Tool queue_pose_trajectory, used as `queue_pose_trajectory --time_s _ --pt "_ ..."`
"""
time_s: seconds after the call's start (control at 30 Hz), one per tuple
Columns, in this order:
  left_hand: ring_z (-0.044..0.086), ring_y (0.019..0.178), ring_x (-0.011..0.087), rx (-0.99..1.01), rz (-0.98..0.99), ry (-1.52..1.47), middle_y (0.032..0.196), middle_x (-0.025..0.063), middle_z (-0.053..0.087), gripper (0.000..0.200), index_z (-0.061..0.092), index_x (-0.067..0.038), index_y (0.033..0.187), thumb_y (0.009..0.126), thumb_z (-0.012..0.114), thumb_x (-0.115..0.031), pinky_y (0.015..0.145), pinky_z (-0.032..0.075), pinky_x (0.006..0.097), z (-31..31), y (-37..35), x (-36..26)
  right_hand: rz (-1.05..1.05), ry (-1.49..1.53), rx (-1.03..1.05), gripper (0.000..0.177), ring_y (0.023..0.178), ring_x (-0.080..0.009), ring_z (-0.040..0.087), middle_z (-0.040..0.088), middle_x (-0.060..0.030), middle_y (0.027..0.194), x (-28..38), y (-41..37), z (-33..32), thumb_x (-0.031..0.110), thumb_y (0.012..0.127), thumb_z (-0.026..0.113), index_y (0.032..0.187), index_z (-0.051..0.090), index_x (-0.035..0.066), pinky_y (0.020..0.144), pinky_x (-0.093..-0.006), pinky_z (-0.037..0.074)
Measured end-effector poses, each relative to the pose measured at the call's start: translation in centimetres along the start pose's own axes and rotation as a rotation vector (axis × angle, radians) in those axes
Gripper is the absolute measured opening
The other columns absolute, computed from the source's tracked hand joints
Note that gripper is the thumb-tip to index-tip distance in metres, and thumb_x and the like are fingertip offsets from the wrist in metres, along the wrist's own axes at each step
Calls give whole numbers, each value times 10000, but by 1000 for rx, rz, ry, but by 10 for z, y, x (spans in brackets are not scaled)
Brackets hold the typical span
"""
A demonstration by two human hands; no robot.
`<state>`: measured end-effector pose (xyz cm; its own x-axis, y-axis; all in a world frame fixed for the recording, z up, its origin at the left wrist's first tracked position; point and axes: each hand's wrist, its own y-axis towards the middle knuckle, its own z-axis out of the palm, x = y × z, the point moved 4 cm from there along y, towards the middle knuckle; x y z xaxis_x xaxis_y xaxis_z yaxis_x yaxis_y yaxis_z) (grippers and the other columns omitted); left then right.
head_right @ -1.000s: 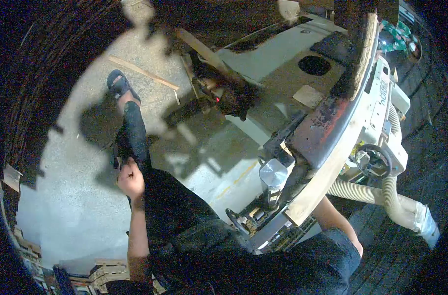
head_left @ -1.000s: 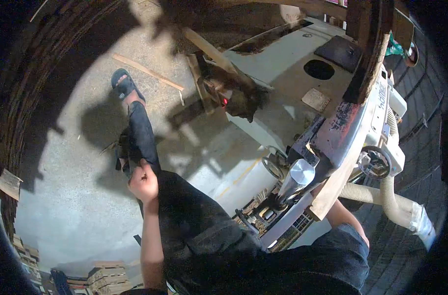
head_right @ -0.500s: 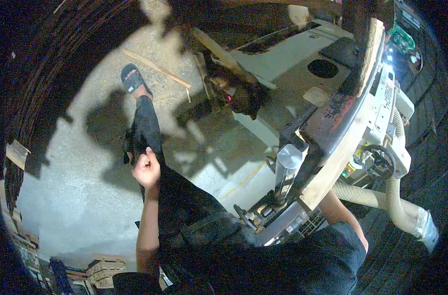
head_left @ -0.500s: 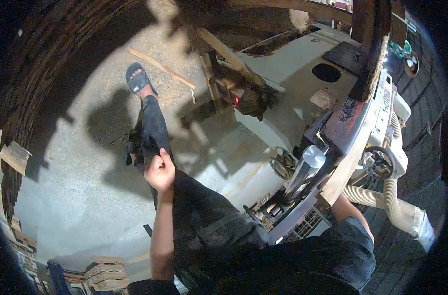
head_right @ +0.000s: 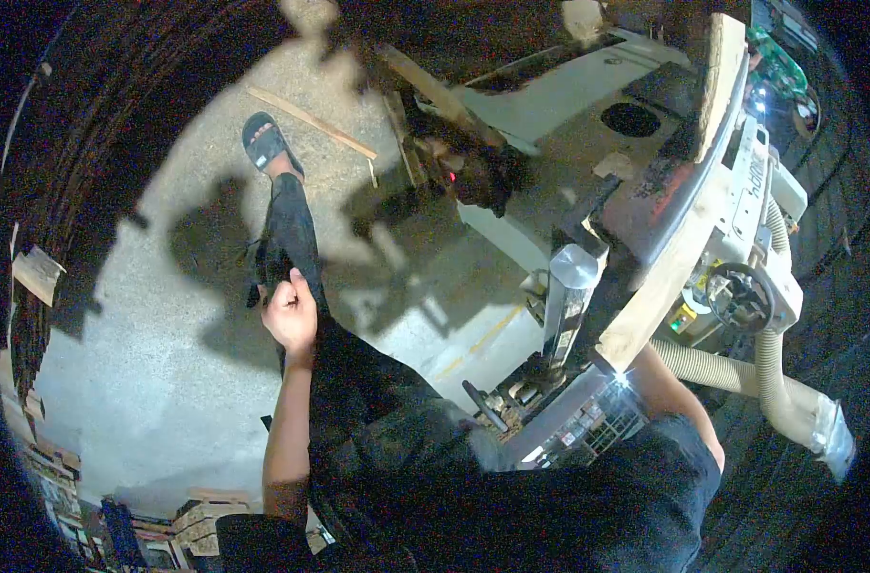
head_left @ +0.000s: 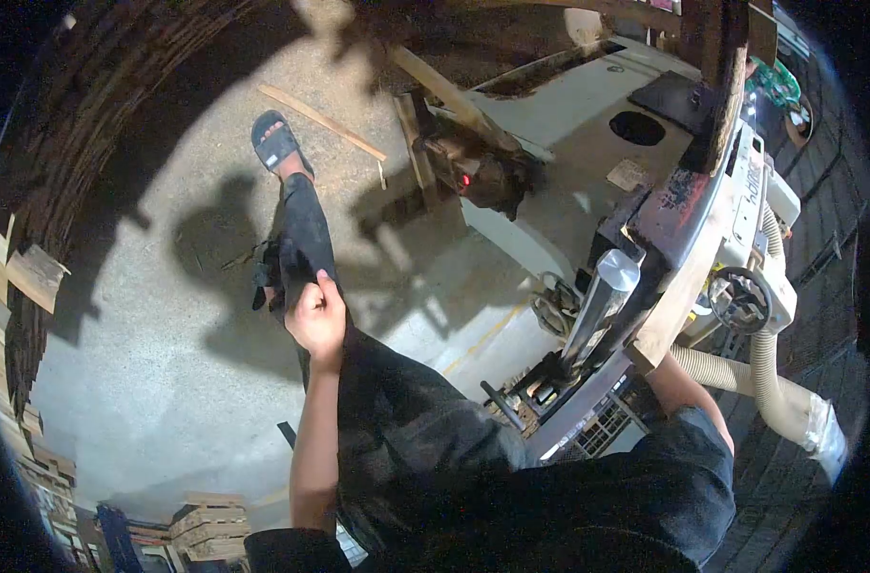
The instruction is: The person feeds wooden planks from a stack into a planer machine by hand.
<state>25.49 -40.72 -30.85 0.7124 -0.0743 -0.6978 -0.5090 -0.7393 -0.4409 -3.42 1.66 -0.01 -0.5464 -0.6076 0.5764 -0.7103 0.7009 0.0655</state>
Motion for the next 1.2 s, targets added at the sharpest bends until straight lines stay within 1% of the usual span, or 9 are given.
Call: queue_pose_trajectory --time_s 0.37,0.47,0.53,0.67,0.77,0.83,0.87,0.97,1.2 --pt "438 360 290 -56 -34 -53 453 131 441 457 426 -80 480 861 651 -194 399 320 381 -3 2 -1 3 25 9 304 778 -190 596 638 -97 893 4 -2 9 260 936 523 933 618 -30 711 -329 490" --pt "453 368 299 -25 -42 -9 460 131 451 449 434 -81 485 853 663 -199 397 331 382 1 3 2 8 29 4 307 781 -191 597 639 -98 897 4 -4 6 260 935 524 937 618 -31 714 -330 491" --pt "464 379 314 -52 21 66 466 132 461 442 439 -85 486 836 680 -205 400 344 387 2 2 2 7 32 0 308 783 -192 599 640 -99 900 4 -4 7 261 935 524 939 619 -32 716 -330 491" --pt "477 396 330 -42 -70 -9 466 133 464 439 442 -90 482 822 693 -209 405 355 397 2 2 3 17 29 1 312 788 -193 601 642 -100 905 4 -5 6 262 934 524 944 619 -35 720 -330 493" --pt "487 406 327 -40 -46 47 472 134 470 429 446 -92 487 816 697 -205 410 363 394 4 3 4 19 33 4 314 791 -194 603 644 -101 909 5 -6 6 263 933 525 947 620 -36 724 -331 494" --pt "497 412 319 -82 45 84 483 134 476 418 451 -93 495 812 700 -200 414 371 385 4 3 1 17 37 -4 316 793 -195 604 644 -102 912 6 -5 5 263 933 525 950 620 -37 726 -331 494" --pt "500 413 315 -59 -6 46 489 133 481 414 451 -94 496 806 705 -198 419 376 381 5 3 3 14 37 -6 317 794 -195 605 645 -102 913 9 -6 1 263 933 525 951 620 -38 727 -331 495" --pt "506 420 315 -67 13 53 489 129 486 415 447 -95 494 800 710 -193 427 385 381 4 4 0 12 34 -4 319 797 -196 606 646 -103 917 11 -5 2 264 932 526 954 621 -40 730 -331 496" --pt "513 426 315 -5 -76 66 493 132 502 405 484 -96 509 824 683 -254 442 406 379 4 5 2 28 22 -10 326 804 -199 611 649 -106 926 17 -5 -3 266 930 526 962 622 -44 738 -332 498"
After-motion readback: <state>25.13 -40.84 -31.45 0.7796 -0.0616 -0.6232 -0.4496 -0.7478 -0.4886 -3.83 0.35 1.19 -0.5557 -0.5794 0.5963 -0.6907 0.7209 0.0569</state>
